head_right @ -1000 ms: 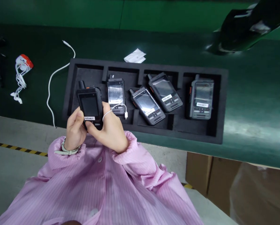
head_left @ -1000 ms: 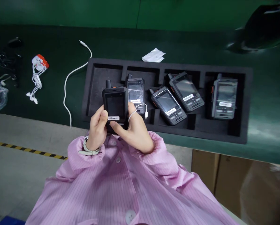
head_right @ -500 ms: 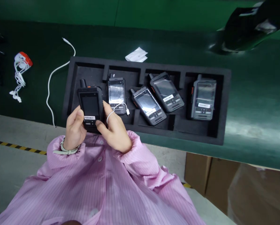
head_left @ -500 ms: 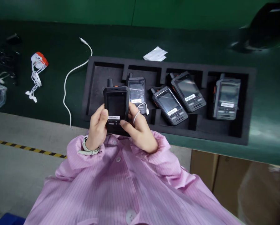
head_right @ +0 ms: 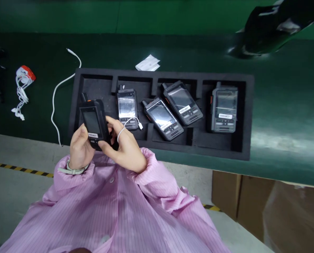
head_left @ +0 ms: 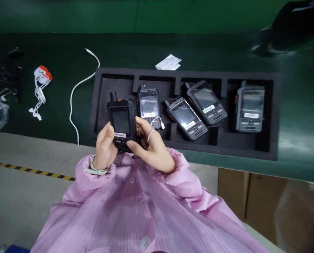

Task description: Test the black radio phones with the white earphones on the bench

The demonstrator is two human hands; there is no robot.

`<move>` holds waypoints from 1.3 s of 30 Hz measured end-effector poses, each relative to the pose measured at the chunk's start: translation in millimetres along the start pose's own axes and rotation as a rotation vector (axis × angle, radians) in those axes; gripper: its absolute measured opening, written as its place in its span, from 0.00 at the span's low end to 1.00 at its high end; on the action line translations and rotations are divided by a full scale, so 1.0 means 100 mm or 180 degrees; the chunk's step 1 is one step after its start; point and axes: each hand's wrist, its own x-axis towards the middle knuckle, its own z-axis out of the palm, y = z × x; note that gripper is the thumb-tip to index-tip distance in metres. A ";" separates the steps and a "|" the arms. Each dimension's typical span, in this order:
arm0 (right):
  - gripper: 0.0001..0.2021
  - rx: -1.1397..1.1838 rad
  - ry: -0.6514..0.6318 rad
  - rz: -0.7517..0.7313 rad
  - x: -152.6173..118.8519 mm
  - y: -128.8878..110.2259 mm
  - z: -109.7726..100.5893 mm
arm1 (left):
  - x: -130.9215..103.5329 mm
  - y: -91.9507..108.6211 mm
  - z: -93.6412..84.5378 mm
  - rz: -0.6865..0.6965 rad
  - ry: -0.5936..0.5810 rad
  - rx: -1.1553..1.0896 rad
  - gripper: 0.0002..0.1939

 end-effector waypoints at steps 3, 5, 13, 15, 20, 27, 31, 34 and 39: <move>0.25 0.0088 0.0098 -0.0217 0.01 -0.06 0.02 | 0.01 0.03 -0.02 -0.0155 0.0064 -0.0049 0.22; 0.22 0.0188 0.0243 -0.0409 0.01 -0.09 0.06 | 0.02 0.04 -0.04 -0.0183 0.0070 -0.0016 0.23; 0.18 -0.0088 0.0684 -0.0767 0.00 -0.06 0.17 | 0.07 0.07 -0.09 -0.0271 0.0090 -0.0285 0.20; 0.17 -0.0147 0.0667 -0.0801 0.01 -0.05 0.13 | 0.08 0.08 -0.08 -0.0231 0.0091 -0.0312 0.20; 0.15 -0.0190 0.0592 -0.0745 0.01 -0.04 0.04 | 0.08 0.07 -0.05 -0.0214 0.0028 -0.0255 0.19; 0.21 -0.1105 0.0909 -0.1027 -0.14 -0.26 0.20 | 0.10 0.06 -0.14 -0.0153 -0.0085 -0.0257 0.15; 0.28 -0.1691 0.1224 -0.1170 -0.23 -0.34 0.35 | 0.11 0.00 -0.21 -0.0367 -0.0296 -0.0509 0.16; 0.34 -0.2065 0.1374 -0.1280 -0.26 -0.37 0.40 | 0.11 -0.08 -0.24 -0.0210 -0.0337 -0.0813 0.15; 0.33 -0.2250 0.1311 -0.1286 -0.27 -0.43 0.36 | 0.10 -0.13 -0.25 -0.0292 -0.0375 -0.0928 0.18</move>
